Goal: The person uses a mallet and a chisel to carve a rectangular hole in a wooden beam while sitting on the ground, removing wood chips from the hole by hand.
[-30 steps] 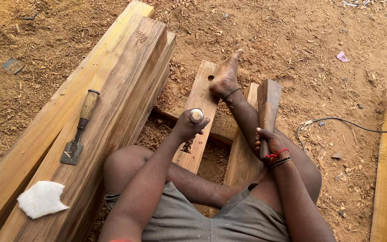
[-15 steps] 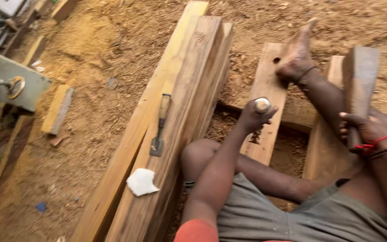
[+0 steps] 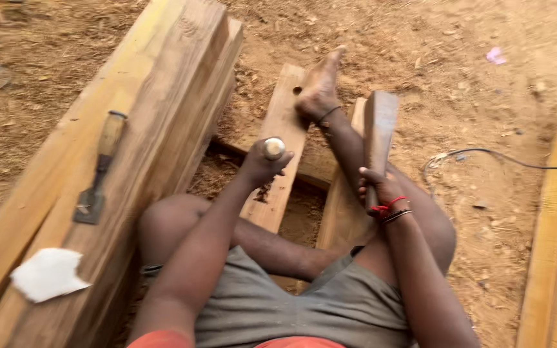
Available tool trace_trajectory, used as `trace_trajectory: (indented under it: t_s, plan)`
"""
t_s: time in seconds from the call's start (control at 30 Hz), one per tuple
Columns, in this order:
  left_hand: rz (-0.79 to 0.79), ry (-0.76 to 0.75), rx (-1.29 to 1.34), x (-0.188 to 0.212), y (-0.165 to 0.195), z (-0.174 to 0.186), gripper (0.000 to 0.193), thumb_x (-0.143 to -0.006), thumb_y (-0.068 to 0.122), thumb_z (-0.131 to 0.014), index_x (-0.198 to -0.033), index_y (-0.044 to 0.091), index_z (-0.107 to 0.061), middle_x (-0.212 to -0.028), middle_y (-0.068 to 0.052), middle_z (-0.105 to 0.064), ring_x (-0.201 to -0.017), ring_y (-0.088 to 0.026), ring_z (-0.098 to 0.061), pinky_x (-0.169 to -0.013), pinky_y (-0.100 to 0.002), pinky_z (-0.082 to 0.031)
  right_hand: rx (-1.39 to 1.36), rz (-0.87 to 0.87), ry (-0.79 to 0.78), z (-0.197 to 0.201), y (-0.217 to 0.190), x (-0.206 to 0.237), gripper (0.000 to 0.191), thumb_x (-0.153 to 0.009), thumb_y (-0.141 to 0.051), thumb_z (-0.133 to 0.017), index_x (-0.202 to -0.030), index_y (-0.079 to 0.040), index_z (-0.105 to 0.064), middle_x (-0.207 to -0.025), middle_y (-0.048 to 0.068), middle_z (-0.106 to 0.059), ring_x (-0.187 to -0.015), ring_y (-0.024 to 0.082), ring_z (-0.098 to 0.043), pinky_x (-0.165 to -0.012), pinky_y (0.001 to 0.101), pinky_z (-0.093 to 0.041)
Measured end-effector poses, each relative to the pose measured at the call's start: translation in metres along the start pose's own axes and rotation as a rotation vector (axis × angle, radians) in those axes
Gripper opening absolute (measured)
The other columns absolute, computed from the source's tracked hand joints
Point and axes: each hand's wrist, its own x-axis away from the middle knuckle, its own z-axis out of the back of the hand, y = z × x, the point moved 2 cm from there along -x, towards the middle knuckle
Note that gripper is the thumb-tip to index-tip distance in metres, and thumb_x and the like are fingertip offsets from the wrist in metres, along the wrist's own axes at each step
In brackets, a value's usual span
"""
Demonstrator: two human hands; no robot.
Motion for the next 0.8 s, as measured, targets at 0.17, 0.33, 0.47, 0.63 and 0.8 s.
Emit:
trace_trajectory:
  t_s: [0.17,0.33,0.47,0.63,0.8]
  plan:
    - [0.000,-0.029,0.063,0.003,0.014,-0.004,0.021,-0.093,0.020,-0.074,-0.083,0.008,-0.060,-0.070,-0.001,-0.064,-0.061,-0.010,-0.068,-0.052,-0.027,-0.065,-0.056,-0.009,-0.008,0.001,-0.003,0.003,0.027,-0.086,-0.024,-0.080,-0.095,-0.007,-0.061,-0.071,0.004,-0.063,-0.051,0.015,-0.059,-0.045,0.0274,-0.050]
    - [-0.036,-0.035,0.036,0.004,0.015,-0.005,0.023,-0.094,0.019,-0.073,-0.082,0.007,-0.059,-0.071,-0.001,-0.062,-0.062,-0.009,-0.067,-0.053,-0.028,-0.065,-0.039,-0.007,-0.016,0.002,-0.003,0.002,0.029,-0.086,-0.025,-0.079,-0.100,-0.008,-0.060,-0.072,0.003,-0.064,-0.053,0.014,-0.060,-0.045,0.0273,-0.050]
    - [-0.018,-0.040,0.019,0.004,0.013,-0.004,0.024,-0.094,0.020,-0.073,-0.081,0.006,-0.059,-0.070,-0.002,-0.063,-0.061,-0.010,-0.068,-0.054,-0.029,-0.062,-0.004,0.044,-0.025,0.002,-0.004,0.002,0.032,-0.086,-0.024,-0.080,-0.103,-0.007,-0.060,-0.073,0.003,-0.063,-0.055,0.013,-0.061,-0.046,0.0273,-0.051]
    - [-0.039,-0.035,0.019,0.004,0.017,-0.003,0.024,-0.094,0.020,-0.074,-0.081,0.006,-0.058,-0.071,-0.002,-0.063,-0.062,-0.009,-0.067,-0.052,-0.027,-0.065,0.057,0.073,0.003,0.000,-0.005,0.004,0.033,-0.086,-0.026,-0.079,-0.104,-0.007,-0.060,-0.073,0.003,-0.064,-0.055,0.013,-0.062,-0.047,0.0282,-0.052]
    - [-0.041,-0.037,0.057,0.006,0.021,-0.004,0.024,-0.094,0.019,-0.075,-0.081,0.005,-0.059,-0.072,-0.002,-0.063,-0.063,-0.009,-0.066,-0.053,-0.028,-0.064,0.107,0.137,0.026,0.001,0.001,0.000,0.034,-0.086,-0.026,-0.078,-0.107,-0.006,-0.059,-0.074,0.005,-0.065,-0.057,0.014,-0.062,-0.050,0.0291,-0.053]
